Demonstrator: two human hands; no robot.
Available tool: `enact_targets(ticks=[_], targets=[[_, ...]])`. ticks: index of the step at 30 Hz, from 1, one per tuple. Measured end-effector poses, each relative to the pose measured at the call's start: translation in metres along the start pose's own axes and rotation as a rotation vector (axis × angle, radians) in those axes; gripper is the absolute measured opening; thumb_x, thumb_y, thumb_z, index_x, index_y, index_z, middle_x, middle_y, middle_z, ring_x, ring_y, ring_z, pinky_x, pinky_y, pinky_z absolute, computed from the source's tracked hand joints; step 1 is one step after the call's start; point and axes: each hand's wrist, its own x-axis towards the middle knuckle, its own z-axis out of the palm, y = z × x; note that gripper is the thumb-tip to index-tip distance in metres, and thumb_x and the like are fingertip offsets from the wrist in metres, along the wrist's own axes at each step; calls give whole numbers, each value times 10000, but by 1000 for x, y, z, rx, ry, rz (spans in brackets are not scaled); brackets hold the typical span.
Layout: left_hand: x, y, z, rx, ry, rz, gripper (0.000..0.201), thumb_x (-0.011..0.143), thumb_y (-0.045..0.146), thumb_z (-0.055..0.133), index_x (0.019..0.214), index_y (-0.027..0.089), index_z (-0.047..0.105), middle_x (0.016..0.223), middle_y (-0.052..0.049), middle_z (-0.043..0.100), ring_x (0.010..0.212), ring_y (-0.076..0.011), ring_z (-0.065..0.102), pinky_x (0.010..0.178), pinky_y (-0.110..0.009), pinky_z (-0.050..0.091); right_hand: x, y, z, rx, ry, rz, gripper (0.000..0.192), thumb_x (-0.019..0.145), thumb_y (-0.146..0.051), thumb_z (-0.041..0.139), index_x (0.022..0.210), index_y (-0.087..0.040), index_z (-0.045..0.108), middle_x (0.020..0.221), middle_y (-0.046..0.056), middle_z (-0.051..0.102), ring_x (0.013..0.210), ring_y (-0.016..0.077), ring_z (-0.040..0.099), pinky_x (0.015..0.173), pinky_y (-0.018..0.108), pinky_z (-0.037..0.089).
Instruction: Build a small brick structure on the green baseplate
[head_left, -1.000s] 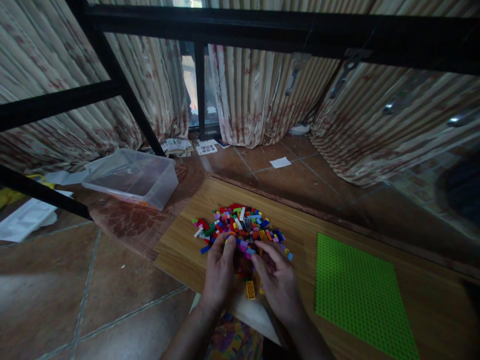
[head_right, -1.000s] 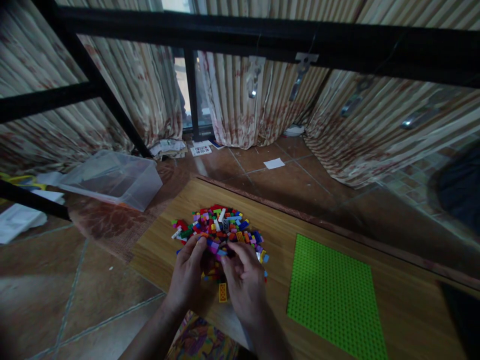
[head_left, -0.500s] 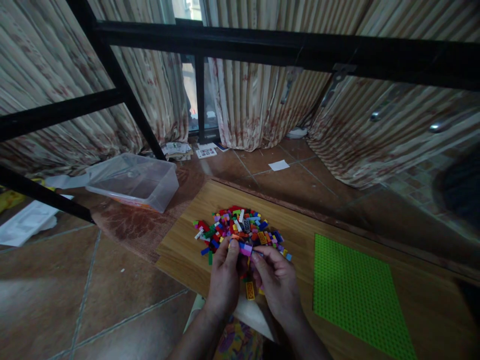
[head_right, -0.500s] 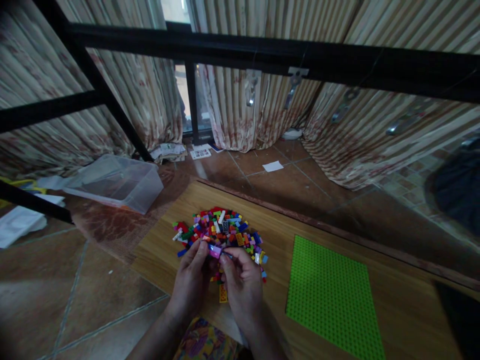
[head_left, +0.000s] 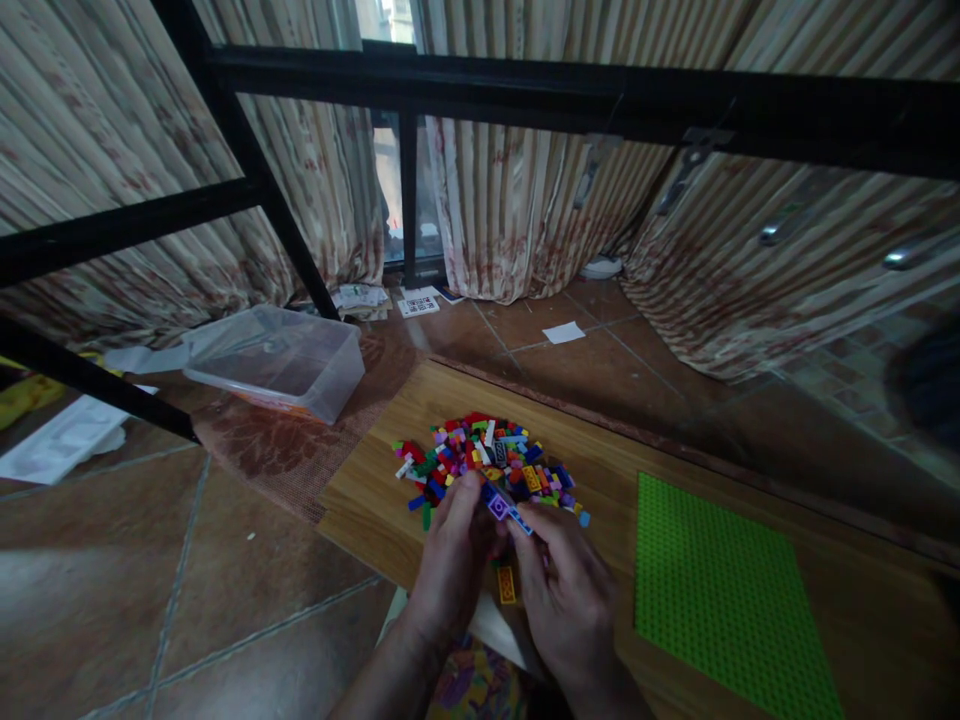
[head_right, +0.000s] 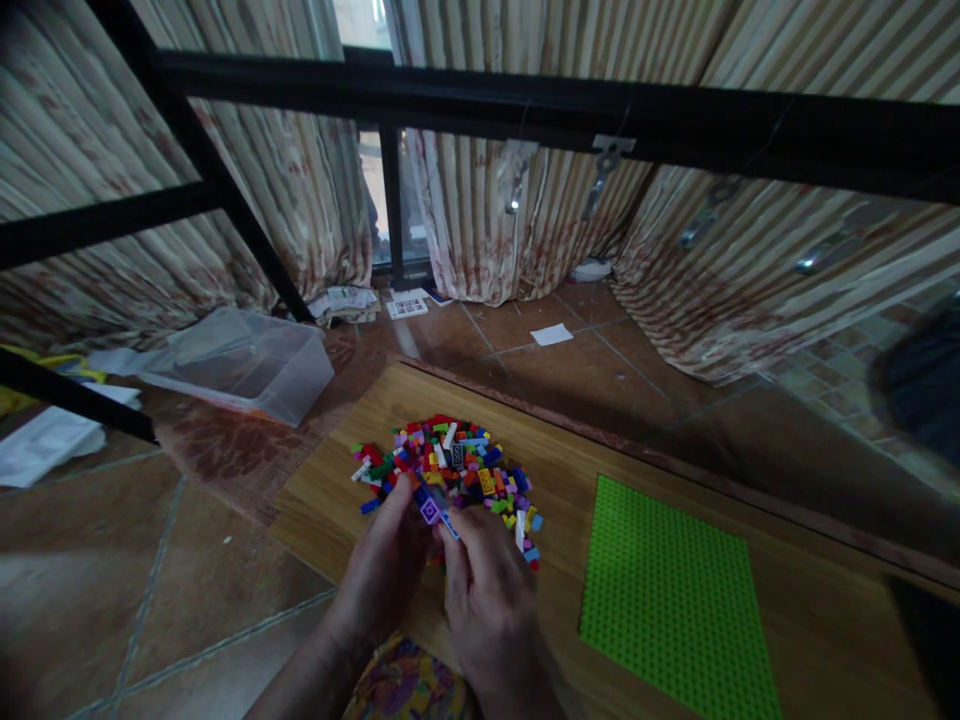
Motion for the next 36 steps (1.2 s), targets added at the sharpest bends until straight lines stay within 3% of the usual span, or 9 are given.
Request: enact_targets(ticks=[5,9,13,20,23,25,28,33,36], targets=[[-5,0,-3,76,-24,-46,375,759,496,692,755,147,557,611,31,500,546,-74,445,522,-191,340,-2,3,-3,-5,-67,-11,275,900,-163,550,1142,-246,650,1130,74,663,1049,196,644,914,328,547],[-5,1,-7,132,-59,-17,404,772,530,664,738,149,537,602,37,486,539,-67,422,522,-185,345,3,0,-3,198,-106,172,236,889,-195,570,1110,-233,645,1067,69,672,963,181,668,817,285,580],[-3,5,-12,202,-129,-27,429,786,560,629,714,149,530,548,46,458,492,-58,389,483,-174,309,2,-2,-4,374,-196,349,307,900,-258,565,1206,-240,578,1115,69,662,946,173,680,781,265,591],[1,5,-17,367,-175,-13,433,817,546,590,669,143,532,455,45,448,407,-52,358,410,-175,251,-6,3,-8,181,-349,266,375,946,-287,470,1319,-257,493,1295,79,586,1172,201,584,926,313,538],[1,3,-14,317,-140,-10,383,797,514,634,902,153,567,485,74,468,389,-48,344,396,-167,257,-3,5,-9,122,-392,269,443,953,-303,447,1392,-256,404,1324,76,580,1164,203,596,916,325,546],[0,1,-13,291,-133,-25,464,778,503,661,1074,171,531,519,86,486,393,-52,362,397,-165,274,1,7,-11,80,-436,254,499,947,-315,457,1431,-249,353,1333,77,580,1160,210,602,919,342,547],[1,-2,-13,296,-154,-57,543,770,487,676,1175,176,490,505,103,461,393,-53,371,407,-166,288,7,15,-14,26,-531,160,504,936,-330,484,1423,-252,383,1323,74,594,1163,224,602,936,376,537],[7,-5,-13,278,-235,-106,489,775,488,667,1117,174,516,471,119,399,357,-35,308,395,-167,256,14,28,-18,-5,-607,79,489,962,-310,426,1441,-234,360,1309,93,604,1168,219,601,943,389,528],[11,-4,-13,283,-257,-155,421,772,510,660,991,179,519,499,103,438,355,-24,291,381,-161,219,16,32,-20,5,-648,88,491,971,-327,398,1449,-229,342,1328,93,589,1184,220,589,963,406,512]])
